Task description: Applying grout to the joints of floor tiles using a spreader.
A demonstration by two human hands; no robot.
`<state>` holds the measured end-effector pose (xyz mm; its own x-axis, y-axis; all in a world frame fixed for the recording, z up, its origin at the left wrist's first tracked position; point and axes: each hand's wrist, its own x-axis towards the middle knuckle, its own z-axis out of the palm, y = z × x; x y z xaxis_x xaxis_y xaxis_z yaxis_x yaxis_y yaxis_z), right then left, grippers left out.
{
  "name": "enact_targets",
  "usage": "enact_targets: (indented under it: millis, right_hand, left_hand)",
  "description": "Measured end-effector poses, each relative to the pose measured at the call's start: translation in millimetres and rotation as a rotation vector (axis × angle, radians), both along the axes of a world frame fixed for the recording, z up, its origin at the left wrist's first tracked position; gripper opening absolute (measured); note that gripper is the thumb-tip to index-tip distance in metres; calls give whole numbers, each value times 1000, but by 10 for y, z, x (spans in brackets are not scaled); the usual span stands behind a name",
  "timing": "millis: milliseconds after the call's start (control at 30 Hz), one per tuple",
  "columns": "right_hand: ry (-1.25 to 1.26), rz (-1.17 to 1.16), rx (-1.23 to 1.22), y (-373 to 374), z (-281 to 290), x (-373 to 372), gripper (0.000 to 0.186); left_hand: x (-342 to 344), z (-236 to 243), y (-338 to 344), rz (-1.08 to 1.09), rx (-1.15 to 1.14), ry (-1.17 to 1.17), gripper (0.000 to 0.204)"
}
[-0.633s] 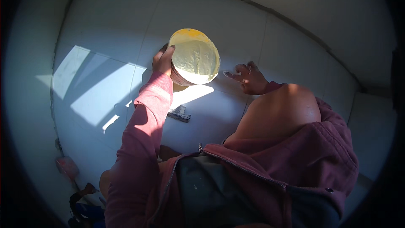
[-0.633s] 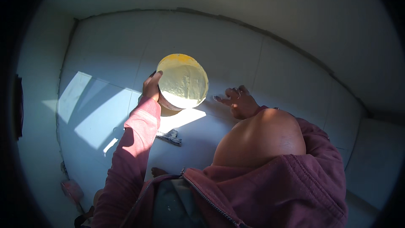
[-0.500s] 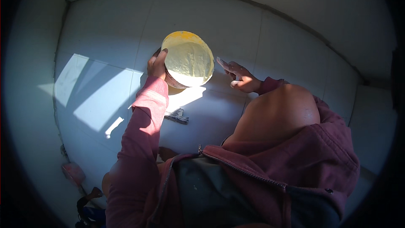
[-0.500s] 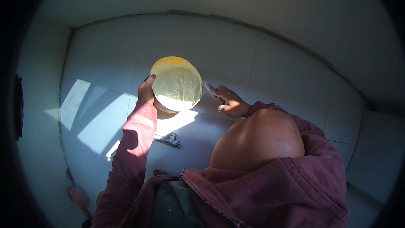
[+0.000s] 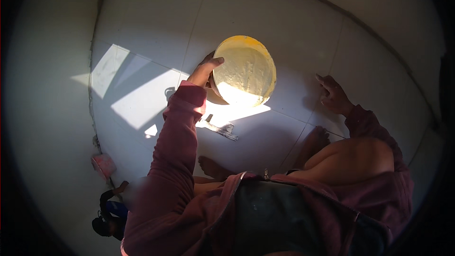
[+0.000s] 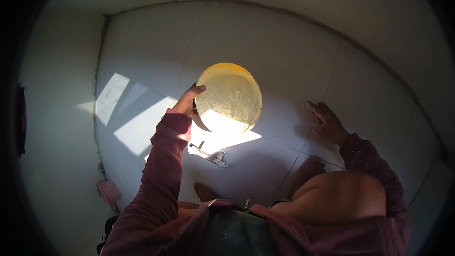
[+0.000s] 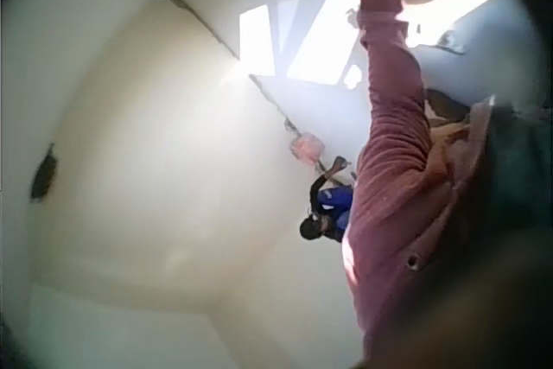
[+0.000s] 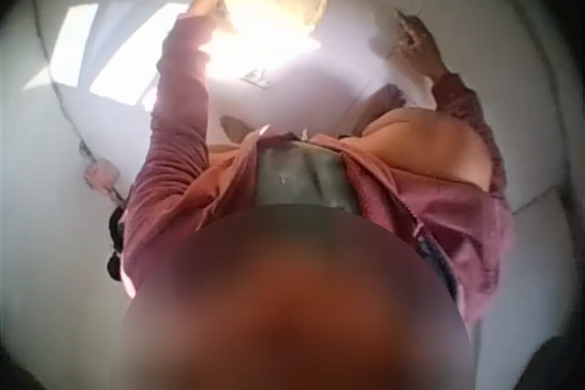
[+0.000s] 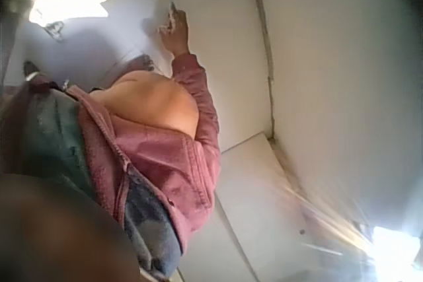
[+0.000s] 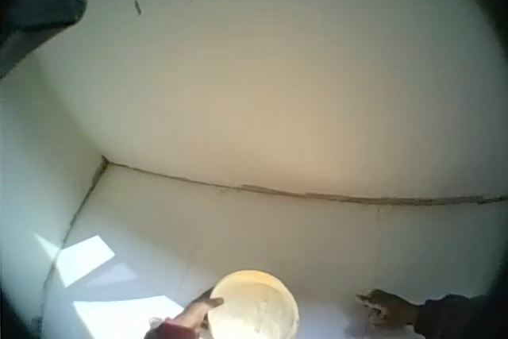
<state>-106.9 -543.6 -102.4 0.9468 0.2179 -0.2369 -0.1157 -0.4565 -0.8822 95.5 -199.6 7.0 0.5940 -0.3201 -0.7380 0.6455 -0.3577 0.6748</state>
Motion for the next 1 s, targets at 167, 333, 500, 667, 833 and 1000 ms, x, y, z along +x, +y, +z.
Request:
enact_targets:
  millis: [167,333,500,667,833,1000]
  right_hand:
    - [-141,45,-203,-67,-30,452,68]
    - [-488,117,-106,496,-408,1077,63]
    - [-637,177,-300,783,-589,1521,61]
    - [-764,192,-289,939,-556,1496,62]
    - [-767,236,-401,962,-647,1291,61]
    - [-789,548,-388,1257,-159,1088,58]
  left_hand:
    - [-403,23,-6,236,9,54,60]
    - [-823,114,493,725,-415,218,66]
    - [-1476,1057,1255,940,-117,-301,70]
    - [-2711,2095,1660,1250,167,-444,76]
    - [-4142,2107,1895,1605,244,-447,75]
    - [-5648,1542,2169,1837,189,-386,70]
